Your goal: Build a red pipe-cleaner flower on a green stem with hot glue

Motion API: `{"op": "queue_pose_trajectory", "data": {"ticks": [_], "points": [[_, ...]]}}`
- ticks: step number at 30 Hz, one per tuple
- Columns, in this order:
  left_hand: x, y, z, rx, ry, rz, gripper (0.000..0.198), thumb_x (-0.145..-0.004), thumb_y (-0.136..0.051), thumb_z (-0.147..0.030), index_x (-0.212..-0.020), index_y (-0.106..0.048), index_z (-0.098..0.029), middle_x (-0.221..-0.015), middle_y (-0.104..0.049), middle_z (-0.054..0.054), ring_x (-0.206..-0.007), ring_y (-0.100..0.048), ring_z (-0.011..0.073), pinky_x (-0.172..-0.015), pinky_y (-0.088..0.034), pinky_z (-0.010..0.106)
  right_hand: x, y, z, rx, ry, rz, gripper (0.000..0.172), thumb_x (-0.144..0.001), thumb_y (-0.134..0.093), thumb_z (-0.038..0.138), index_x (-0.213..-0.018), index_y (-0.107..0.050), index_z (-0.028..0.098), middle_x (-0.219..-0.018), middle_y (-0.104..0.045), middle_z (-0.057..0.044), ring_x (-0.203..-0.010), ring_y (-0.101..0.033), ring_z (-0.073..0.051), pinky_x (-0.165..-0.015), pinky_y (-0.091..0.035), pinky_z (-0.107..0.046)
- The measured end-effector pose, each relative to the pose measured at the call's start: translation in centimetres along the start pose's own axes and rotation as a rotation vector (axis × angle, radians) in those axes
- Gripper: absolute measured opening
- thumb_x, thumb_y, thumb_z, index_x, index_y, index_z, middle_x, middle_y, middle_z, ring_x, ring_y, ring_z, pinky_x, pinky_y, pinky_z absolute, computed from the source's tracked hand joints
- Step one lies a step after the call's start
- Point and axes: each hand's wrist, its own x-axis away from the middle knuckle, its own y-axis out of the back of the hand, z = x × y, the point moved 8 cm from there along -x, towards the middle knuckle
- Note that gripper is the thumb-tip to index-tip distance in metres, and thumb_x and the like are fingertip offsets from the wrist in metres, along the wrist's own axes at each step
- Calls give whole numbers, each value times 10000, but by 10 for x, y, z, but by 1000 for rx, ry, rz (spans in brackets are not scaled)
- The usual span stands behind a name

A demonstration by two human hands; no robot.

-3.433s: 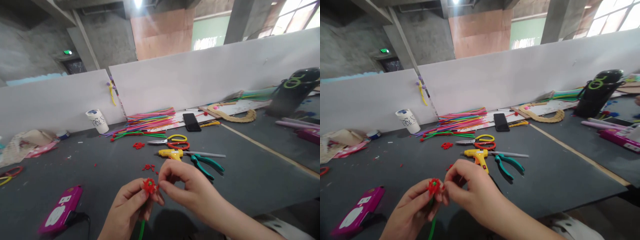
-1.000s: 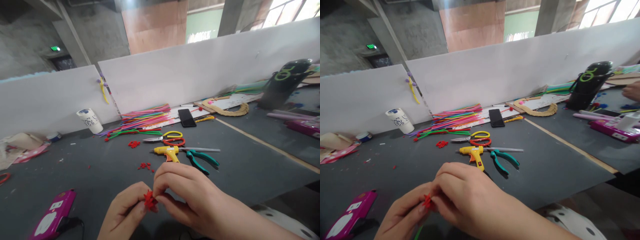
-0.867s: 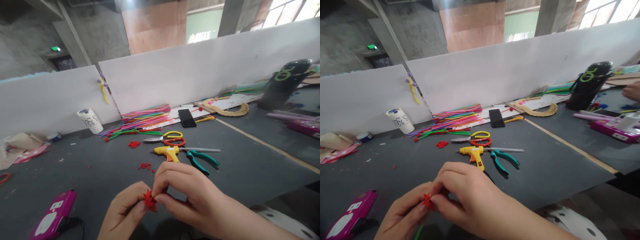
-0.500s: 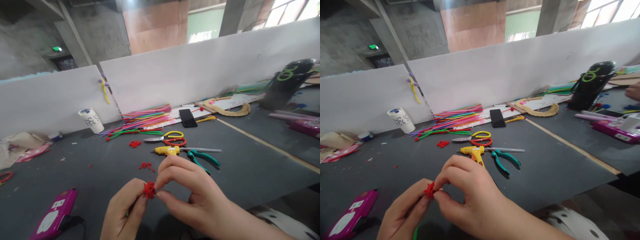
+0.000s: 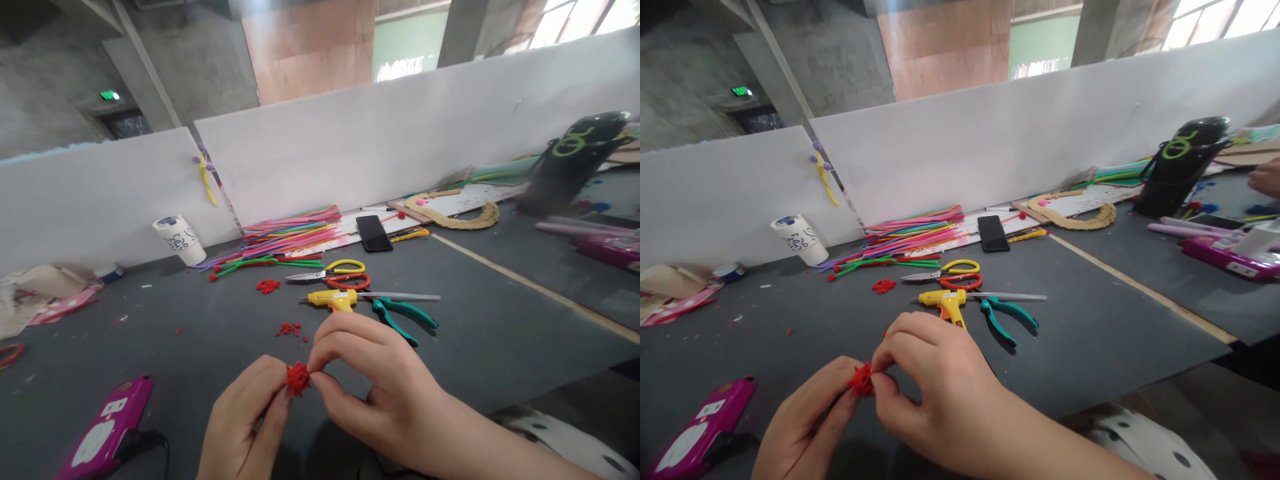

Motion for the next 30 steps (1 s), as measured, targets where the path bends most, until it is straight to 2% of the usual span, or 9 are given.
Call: {"op": "queue_pose_trajectory", "data": {"ticks": [2, 6, 11, 19, 24, 30], "points": [[0, 4, 1, 8, 7, -58, 176, -894, -474, -132, -824, -580, -255, -735, -568, -41, -655, -554, 104, -615, -435, 184, -1, 0, -1, 2, -4, 5, 124, -779, -539, 42, -750, -600, 146, -760, -603, -41, -705, -568, -131, -654, -464, -234], [1, 3, 2, 37, 29, -80, 176, -898, -473, -150, -807, -586, -249, -725, -557, -36, -644, -546, 110, -606, -428, 197, -1, -2, -4, -4, -20, 22, 135, -772, -526, 35, -736, -579, 154, -745, -594, -31, -693, -557, -125, -646, -457, -227], [1, 2, 5, 34, 66, -49, 169, -902, -475, -180, -766, -556, -239, -686, -523, -38, -621, -528, 119, -587, -407, 215, 2, -6, -7, -30, -34, 71, 139, -773, -523, 34, -742, -550, 167, -765, -578, -19, -714, -541, -122, -666, -454, -227], [2, 2, 8, -14, 50, -14, 199, -918, -439, -191, -765, -559, -230, -679, -534, -30, -609, -515, 120, -588, -407, 217, -1, -7, -4, 60, 37, 131, 130, -808, -504, 42, -778, -561, 155, -792, -576, -40, -716, -527, -129, -682, -457, -233], [1, -2, 7, -58, 29, 81, 214, -918, -433, -190, -738, -546, -220, -659, -525, -20, -600, -522, 129, -573, -408, 224, 0, -8, -5, 59, 28, 171, 130, -807, -501, 43, -788, -558, 159, -795, -565, -32, -707, -513, -121, -669, -446, -220], [1, -2, 8, -51, 57, 66, 229, -922, -437, -226, -727, -556, -220, -656, -517, -11, -596, -503, 142, -578, -392, 249, 0, -7, -3, 86, 46, 176, 143, -819, -479, 51, -782, -549, 171, -772, -554, -26, -703, -504, -127, -654, -445, -222]]}}
